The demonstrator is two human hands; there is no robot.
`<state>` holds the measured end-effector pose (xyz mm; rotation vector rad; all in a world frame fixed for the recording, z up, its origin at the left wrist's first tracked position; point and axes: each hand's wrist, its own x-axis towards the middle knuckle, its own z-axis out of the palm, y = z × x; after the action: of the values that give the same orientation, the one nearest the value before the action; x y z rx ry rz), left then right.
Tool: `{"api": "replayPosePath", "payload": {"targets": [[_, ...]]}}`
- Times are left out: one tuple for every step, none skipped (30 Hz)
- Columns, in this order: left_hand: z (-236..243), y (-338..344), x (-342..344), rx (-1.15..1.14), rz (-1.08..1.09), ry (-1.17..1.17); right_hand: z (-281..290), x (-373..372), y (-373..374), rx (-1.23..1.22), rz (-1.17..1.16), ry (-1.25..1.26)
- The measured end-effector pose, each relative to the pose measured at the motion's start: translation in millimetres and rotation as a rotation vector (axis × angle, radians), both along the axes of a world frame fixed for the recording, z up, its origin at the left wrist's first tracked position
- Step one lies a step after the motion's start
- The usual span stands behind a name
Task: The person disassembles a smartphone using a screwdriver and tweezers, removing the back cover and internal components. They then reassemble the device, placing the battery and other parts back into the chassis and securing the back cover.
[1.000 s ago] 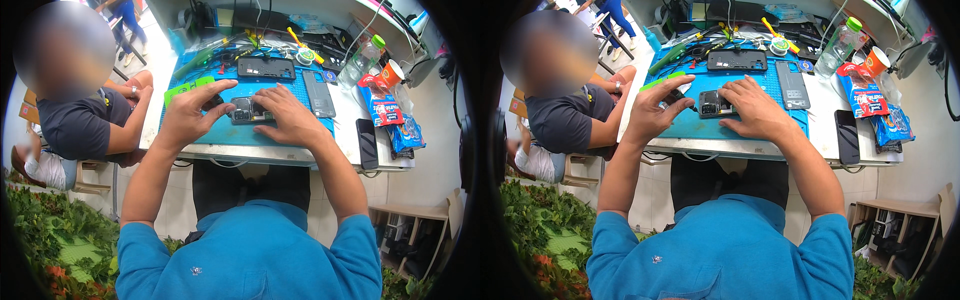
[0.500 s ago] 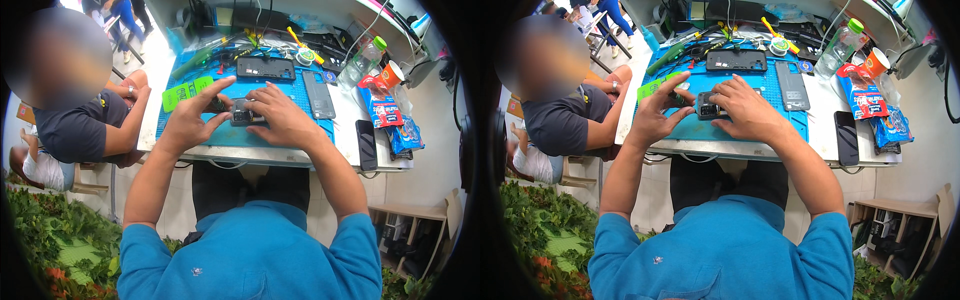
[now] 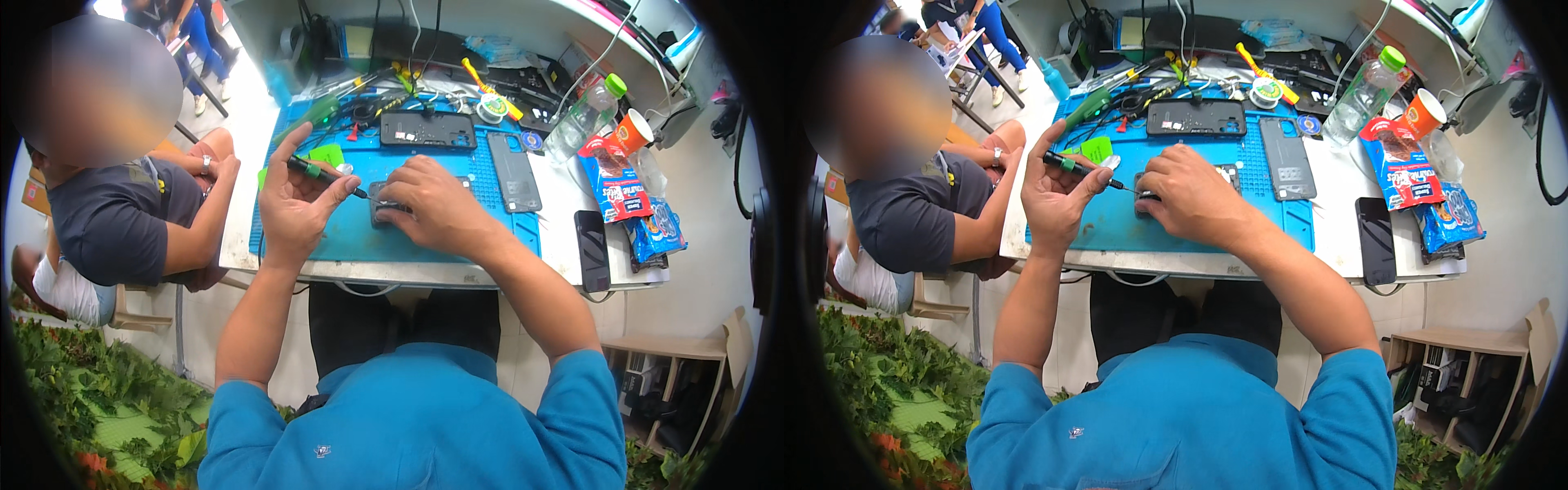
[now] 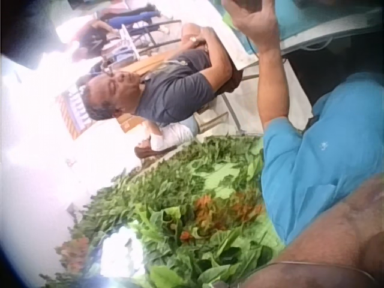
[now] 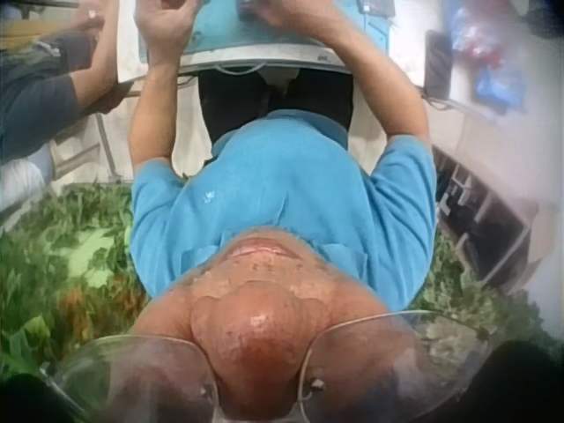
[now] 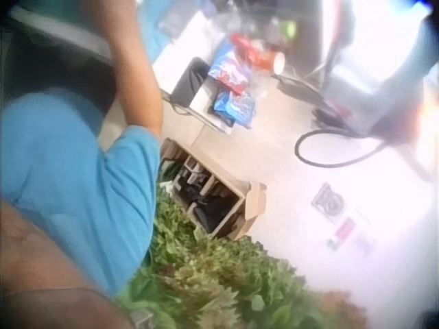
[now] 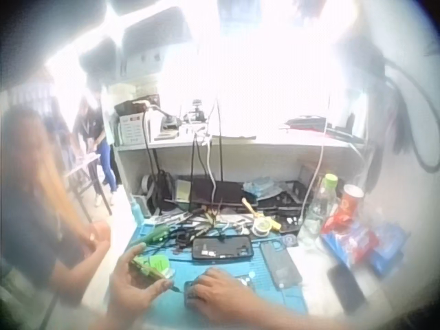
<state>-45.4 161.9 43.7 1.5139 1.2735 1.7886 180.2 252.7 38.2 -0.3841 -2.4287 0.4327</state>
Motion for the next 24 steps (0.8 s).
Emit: {"api": "replayPosePath", "payload": {"targets": [[1,1,2,0.001,0.016,-0.003,-4,-3,4,0.006,-0.018,-0.008],[1,2,2,-0.002,0.033,-0.008,-4,-5,5,0.007,-0.033,-0.016],[-2,6,2,0.058,0.035,-0.025,1,-4,7,0.024,-0.054,0.011],[-1,7,0,0.065,0.054,-0.038,4,-3,15,0.07,-0.1,-0.002],[2,7,-1,0.067,0.072,-0.051,5,-1,27,0.112,-0.146,-0.014],[5,6,-2,0.067,0.087,-0.063,6,3,41,0.153,-0.196,-0.027],[5,6,-5,0.074,0.099,-0.057,4,7,59,0.174,-0.243,-0.063],[3,3,-10,0.07,0.101,-0.058,8,6,70,0.179,-0.311,-0.127],[2,1,-13,0.068,0.094,-0.062,8,8,83,0.164,-0.34,-0.179],[2,0,-15,0.067,0.086,-0.066,6,10,91,0.148,-0.371,-0.231],[4,-2,-15,0.05,0.106,-0.06,5,12,93,0.146,-0.408,-0.254],[2,-4,-16,0.054,0.101,-0.078,4,13,94,0.145,-0.446,-0.277],[1,-5,-18,0.058,0.095,-0.096,4,16,96,0.143,-0.486,-0.3],[-1,-8,-23,0.064,0.101,-0.112,7,17,93,0.135,-0.467,-0.281],[0,-12,-30,0.063,0.103,-0.022,12,22,84,0.126,-0.447,-0.261],[2,-13,-32,0.035,0.088,-0.039,19,27,77,0.117,-0.426,-0.242],[8,-14,-32,0.002,0.062,-0.057,27,38,71,0.016,-0.379,-0.277],[11,-17,-33,-0.035,0.046,-0.071,35,46,63,-0.047,-0.306,-0.355],[9,-16,-39,-0.151,0.045,0.011,43,53,54,-0.11,-0.231,-0.433],[16,-14,-45,-0.274,0.027,0.208,47,60,46,-0.17,-0.168,-0.511],[27,-13,-53,-0.397,0.017,0.404,45,61,41,-0.211,-0.167,-0.569],[33,-10,-57,-0.521,0.007,0.6,45,61,40,-0.21,-0.148,-0.601],[31,-4,-59,-0.514,0.018,0.625,48,59,39,-0.203,-0.12,-0.633],[32,2,-59,-0.536,-0.022,0.685,48,58,38,-0.201,-0.102,-0.666]]}}
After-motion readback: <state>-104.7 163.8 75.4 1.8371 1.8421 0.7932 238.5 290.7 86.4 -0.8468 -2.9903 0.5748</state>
